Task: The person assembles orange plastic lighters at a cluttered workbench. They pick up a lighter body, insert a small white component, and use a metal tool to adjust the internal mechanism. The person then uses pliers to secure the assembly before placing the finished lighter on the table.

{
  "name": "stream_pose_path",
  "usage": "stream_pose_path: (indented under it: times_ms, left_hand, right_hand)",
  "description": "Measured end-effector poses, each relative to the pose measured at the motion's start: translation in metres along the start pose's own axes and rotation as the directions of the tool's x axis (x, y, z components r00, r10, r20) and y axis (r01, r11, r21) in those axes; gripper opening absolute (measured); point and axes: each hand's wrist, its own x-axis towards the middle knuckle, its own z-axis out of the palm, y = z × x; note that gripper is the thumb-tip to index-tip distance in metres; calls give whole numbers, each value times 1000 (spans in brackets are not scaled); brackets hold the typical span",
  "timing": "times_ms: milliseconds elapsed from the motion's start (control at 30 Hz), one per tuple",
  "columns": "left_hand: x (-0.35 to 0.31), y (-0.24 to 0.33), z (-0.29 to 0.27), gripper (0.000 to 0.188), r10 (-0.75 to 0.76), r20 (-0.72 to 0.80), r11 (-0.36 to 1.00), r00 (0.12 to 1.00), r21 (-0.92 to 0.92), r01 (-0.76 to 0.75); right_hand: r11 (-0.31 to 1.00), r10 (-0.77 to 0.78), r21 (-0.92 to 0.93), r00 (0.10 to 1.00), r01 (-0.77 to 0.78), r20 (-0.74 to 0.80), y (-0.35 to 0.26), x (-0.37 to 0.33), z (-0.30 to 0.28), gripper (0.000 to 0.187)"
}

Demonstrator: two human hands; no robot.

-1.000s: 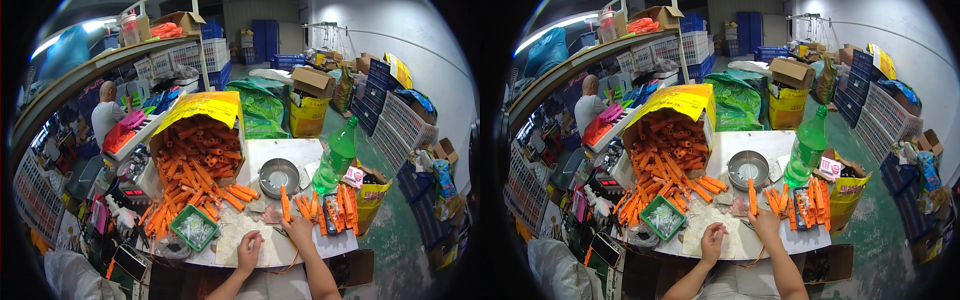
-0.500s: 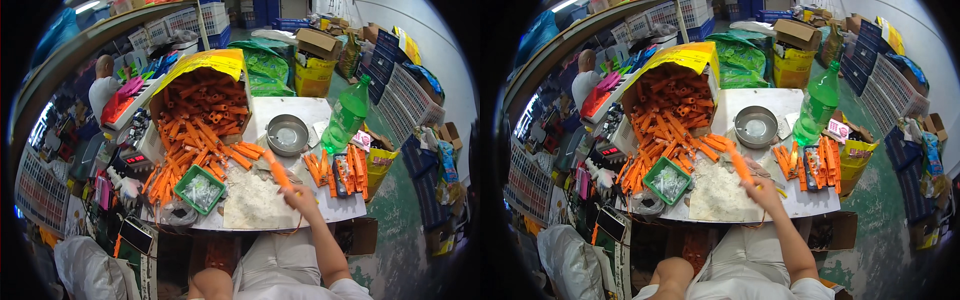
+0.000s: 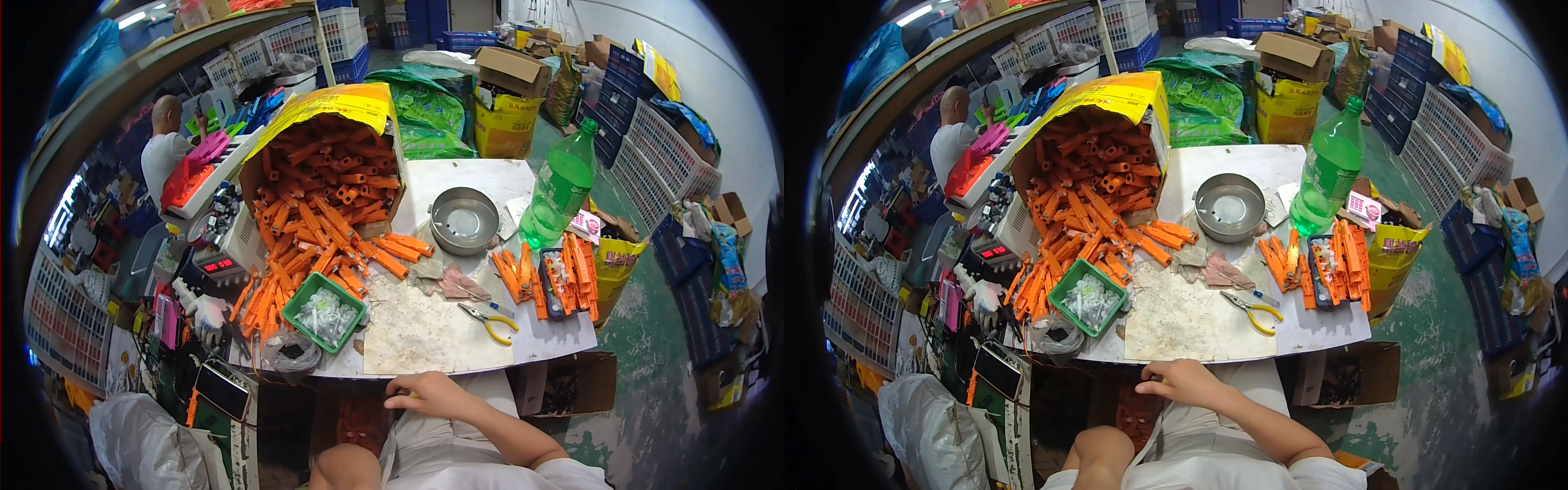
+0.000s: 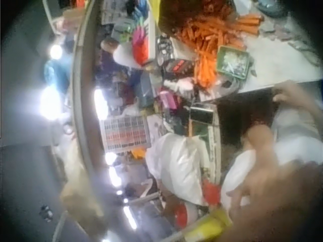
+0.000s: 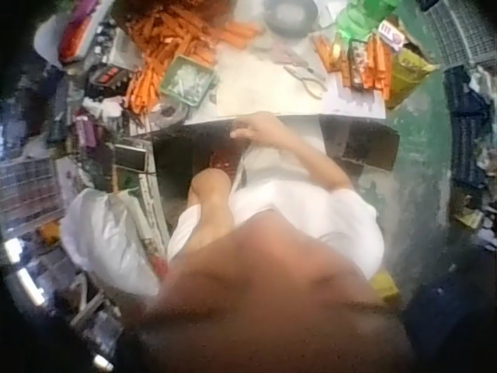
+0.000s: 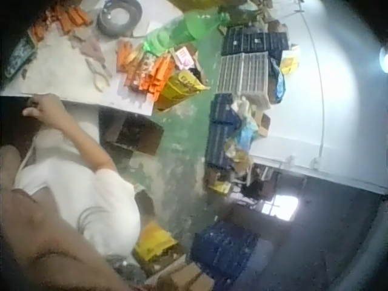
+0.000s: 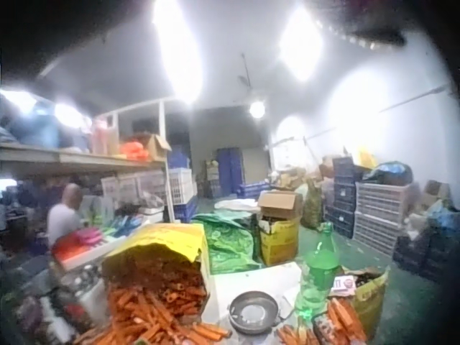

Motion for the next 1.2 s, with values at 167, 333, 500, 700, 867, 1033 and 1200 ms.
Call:
stream_pose_path:
  times_ms: [167,333,500,700,867,1033,1200]
  left_hand:
    - [-4,-4,-11,58,-162,-13,977,987,-143,159]
    - [-16,-4,-103,34,-544,-632,184,552,552,814]
    - [-35,-26,-284,30,-476,-490,-658,730,749,74]
    - [-39,-32,-339,28,-682,-680,-689,272,721,74]
    - [-57,-40,-325,28,-742,-539,-524,398,837,157]
    - [-63,-54,-286,26,-793,-369,-400,485,916,43]
    - [-16,-60,-219,35,-894,-244,-252,375,967,28]
  right_hand:
    - [998,36,64,992,-28,-123,15,-31,-16,37]
    - [983,109,174,937,-53,-331,39,-71,-31,28]
    - [934,293,294,909,-205,-295,17,-81,-41,22]
    - [978,180,177,883,-113,-433,17,-92,-43,20]
    - [988,155,75,802,-137,-576,30,-91,-58,23]
    - [980,-35,-158,669,-124,-743,33,-74,-74,29]
    - [812,-286,-539,652,-225,-703,36,-58,-93,39]
